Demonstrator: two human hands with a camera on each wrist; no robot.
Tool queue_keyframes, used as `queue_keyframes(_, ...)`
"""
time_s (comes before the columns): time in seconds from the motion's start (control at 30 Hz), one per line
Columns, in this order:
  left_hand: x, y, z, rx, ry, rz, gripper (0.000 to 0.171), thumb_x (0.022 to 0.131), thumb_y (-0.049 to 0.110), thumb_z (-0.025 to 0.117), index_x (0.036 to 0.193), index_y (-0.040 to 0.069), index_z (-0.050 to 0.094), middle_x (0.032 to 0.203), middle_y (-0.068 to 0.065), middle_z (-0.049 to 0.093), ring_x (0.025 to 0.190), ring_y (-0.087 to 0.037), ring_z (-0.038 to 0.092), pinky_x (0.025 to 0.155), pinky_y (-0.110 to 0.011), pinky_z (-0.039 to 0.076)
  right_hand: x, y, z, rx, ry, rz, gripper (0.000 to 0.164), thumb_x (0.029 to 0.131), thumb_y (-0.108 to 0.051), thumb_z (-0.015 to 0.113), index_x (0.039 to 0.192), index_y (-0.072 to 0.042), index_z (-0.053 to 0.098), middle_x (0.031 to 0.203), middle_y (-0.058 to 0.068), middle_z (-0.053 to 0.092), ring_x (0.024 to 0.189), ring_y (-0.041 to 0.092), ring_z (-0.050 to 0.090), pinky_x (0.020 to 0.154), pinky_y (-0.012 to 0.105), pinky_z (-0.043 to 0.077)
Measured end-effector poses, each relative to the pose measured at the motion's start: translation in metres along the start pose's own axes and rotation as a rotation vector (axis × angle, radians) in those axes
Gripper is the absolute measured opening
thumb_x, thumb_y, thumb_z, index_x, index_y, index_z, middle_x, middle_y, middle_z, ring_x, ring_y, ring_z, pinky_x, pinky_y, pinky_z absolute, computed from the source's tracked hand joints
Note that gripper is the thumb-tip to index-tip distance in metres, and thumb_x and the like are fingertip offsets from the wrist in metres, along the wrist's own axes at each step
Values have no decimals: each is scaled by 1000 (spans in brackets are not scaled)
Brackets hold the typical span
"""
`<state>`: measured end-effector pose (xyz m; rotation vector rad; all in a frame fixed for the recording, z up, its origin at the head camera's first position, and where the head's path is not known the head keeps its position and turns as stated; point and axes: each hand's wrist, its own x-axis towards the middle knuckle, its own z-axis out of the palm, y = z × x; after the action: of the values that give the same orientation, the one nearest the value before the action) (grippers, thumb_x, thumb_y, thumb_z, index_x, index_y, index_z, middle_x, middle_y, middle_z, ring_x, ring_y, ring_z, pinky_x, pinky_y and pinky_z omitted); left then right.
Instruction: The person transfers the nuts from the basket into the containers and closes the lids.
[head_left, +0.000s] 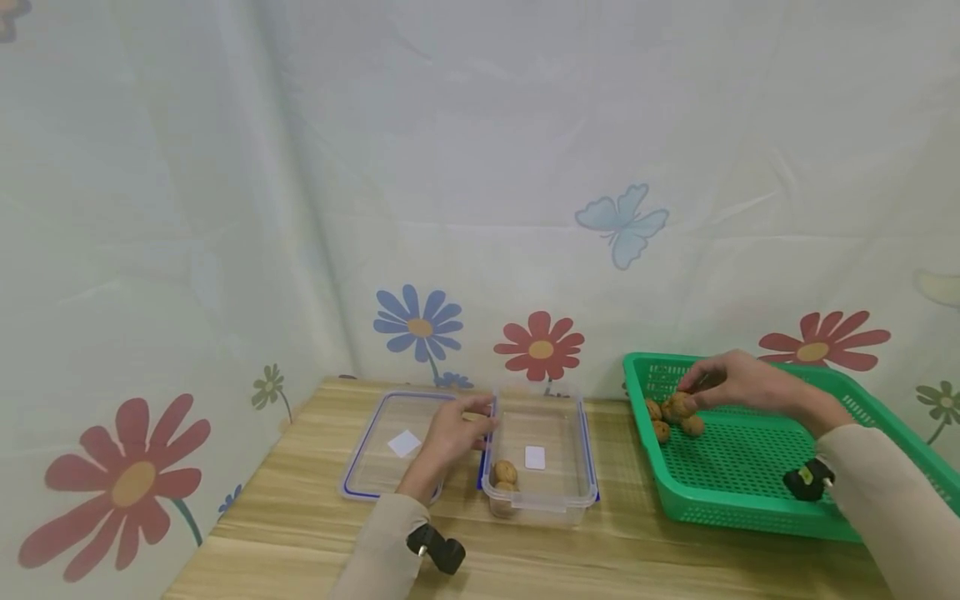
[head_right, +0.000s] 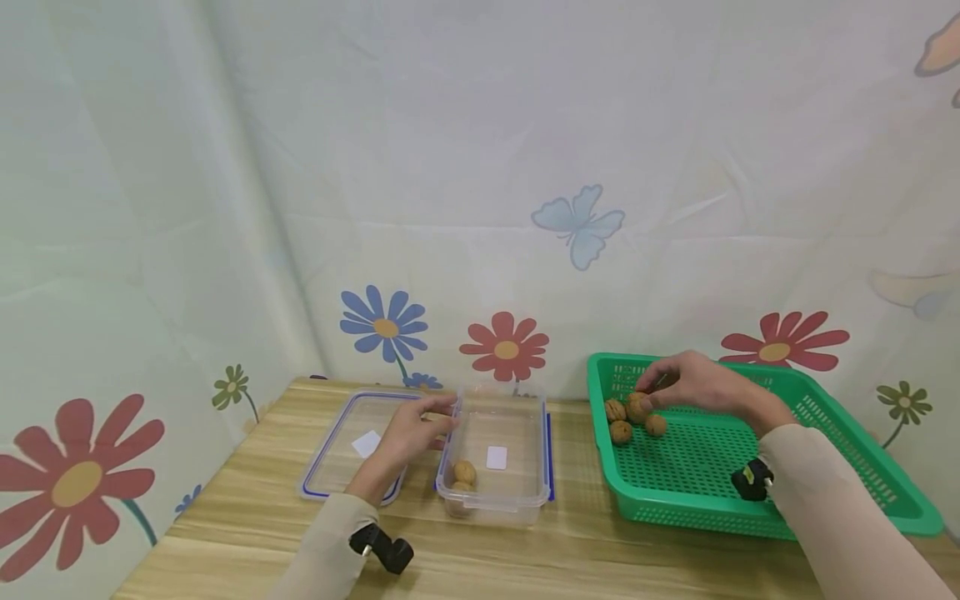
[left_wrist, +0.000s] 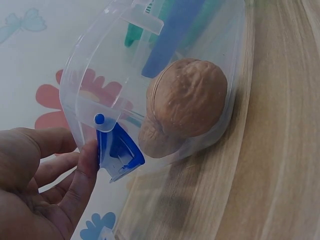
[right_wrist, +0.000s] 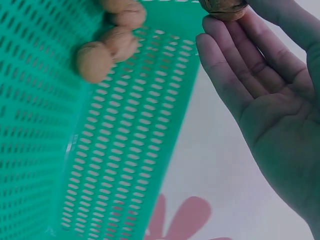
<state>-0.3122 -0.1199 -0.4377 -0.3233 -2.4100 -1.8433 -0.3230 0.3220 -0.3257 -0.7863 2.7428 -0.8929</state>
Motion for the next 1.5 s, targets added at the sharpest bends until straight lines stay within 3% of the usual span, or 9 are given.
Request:
queue_keyframes(0.17, 1, -1, 0, 3, -2, -2, 43, 97, 0, 73, 139, -6, 65, 124, -25, 66, 83, -28, 73, 72, -39, 68, -2, -14, -4, -38, 43, -27, 28, 100, -23, 77, 122, -6, 74, 116, 2, 75, 108, 21, 70, 87, 30, 61)
queue_keyframes(0.67, 1, 1, -1, -4, -2, -11, 43, 98, 0, 72, 140, -7, 64, 127, -28, 65, 83, -32, 73, 72, -39, 68, -3, -61, -2, -79, 143, -88, 24, 101, -23, 76, 122, -12, 75, 114, -3, 75, 104, 16, 71, 85, 28, 61)
queue_keyframes(0.87, 1, 0, -1, -2, -1, -13, 43, 98, 0, 72, 140, -6, 64, 128, -29, 64, 86, -32, 73, 73, -39, 68, -3, -80, 7, -57, 191, -114, 26, 99, -24, 78, 122, -12, 75, 114, -2, 76, 103, 15, 72, 87, 26, 61)
queue_keyframes(1.2, 1, 0, -1, 2, -3, -14, 43, 98, 0, 71, 140, -6, 64, 127, -28, 65, 86, -32, 73, 73, -40, 68, -3, -100, 30, 1, 242, -246, 22, 98, -13, 78, 120, -11, 75, 111, -3, 76, 99, 13, 74, 87, 27, 63)
queue_keyframes(1.5, 1, 0, 0, -4, -1, -18, 44, 98, 1, 72, 140, -6, 64, 126, -27, 65, 84, -31, 73, 73, -40, 68, 5, -116, 54, 55, 229, -289, 24, 98, -12, 78, 121, -10, 75, 113, -2, 74, 101, 14, 73, 91, 29, 62)
